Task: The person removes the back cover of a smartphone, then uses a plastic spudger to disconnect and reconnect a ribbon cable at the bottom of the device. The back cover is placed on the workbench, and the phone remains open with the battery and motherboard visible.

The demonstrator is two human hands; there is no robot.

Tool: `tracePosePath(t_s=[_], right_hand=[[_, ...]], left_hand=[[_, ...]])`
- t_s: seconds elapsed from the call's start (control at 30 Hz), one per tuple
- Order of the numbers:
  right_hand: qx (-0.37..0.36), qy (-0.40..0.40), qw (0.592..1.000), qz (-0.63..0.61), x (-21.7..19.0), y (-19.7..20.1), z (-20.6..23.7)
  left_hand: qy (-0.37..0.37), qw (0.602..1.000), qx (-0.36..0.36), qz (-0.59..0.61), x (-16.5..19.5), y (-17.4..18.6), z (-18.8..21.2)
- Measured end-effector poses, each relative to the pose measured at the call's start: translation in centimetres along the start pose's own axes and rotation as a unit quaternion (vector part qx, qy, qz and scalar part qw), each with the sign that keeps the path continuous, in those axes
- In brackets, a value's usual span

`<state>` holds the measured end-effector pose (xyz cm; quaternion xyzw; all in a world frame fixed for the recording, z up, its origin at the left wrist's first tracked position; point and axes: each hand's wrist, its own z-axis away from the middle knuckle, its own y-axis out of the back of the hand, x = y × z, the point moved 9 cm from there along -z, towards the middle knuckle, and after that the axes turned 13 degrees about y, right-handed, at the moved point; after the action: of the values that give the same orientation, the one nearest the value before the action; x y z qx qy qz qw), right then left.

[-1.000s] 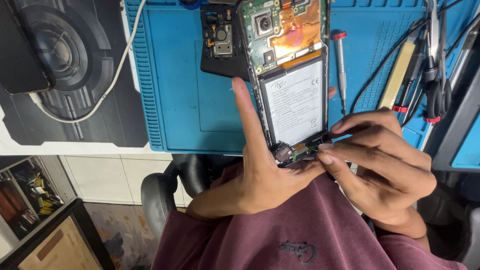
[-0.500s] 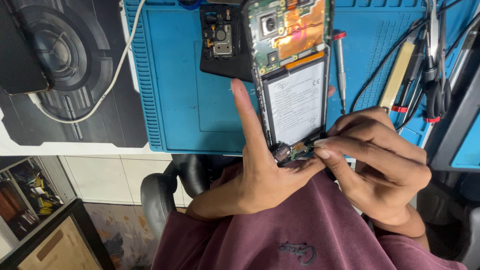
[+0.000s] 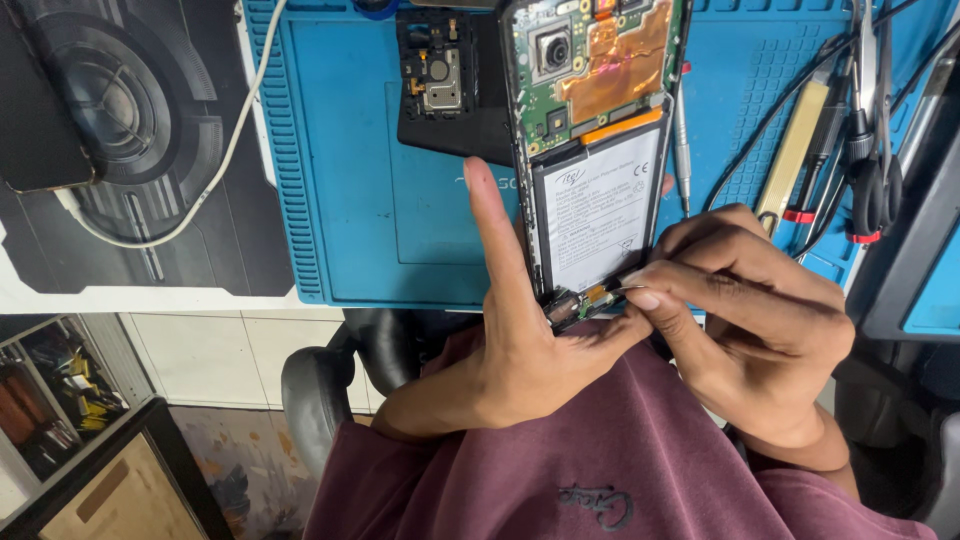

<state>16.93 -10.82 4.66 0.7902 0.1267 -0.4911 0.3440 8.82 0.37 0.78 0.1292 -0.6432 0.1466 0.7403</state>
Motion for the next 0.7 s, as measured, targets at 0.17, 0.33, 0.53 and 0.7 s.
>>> tracePosePath(t_s=[0.17,0.33,0.53,0.7], right_hand=[[-0.003,0.004,1.0,-0.003,0.0,0.04,0.03],[-0.006,0.0,1.0,-0.003,0.06,0.04,0.13],[-0.009,-0.007,1.0,-0.005,0.09,-0.07,0.11],[-0.008,-0.003,1.0,-0.012,0.05,-0.23,-0.1]], left_hand=[[-0.011,1.0,-0.005,-0.008,0.64,-0.06,-0.15],[-0.013,1.0,-0.005,-0.005,0.85,-0.09,-0.24],[-0.02,1.0,0.006,-0.014,0.89,-0.01,-0.26],[-0.021,1.0,0.004,-0.015,0.99,0.09,-0.34]])
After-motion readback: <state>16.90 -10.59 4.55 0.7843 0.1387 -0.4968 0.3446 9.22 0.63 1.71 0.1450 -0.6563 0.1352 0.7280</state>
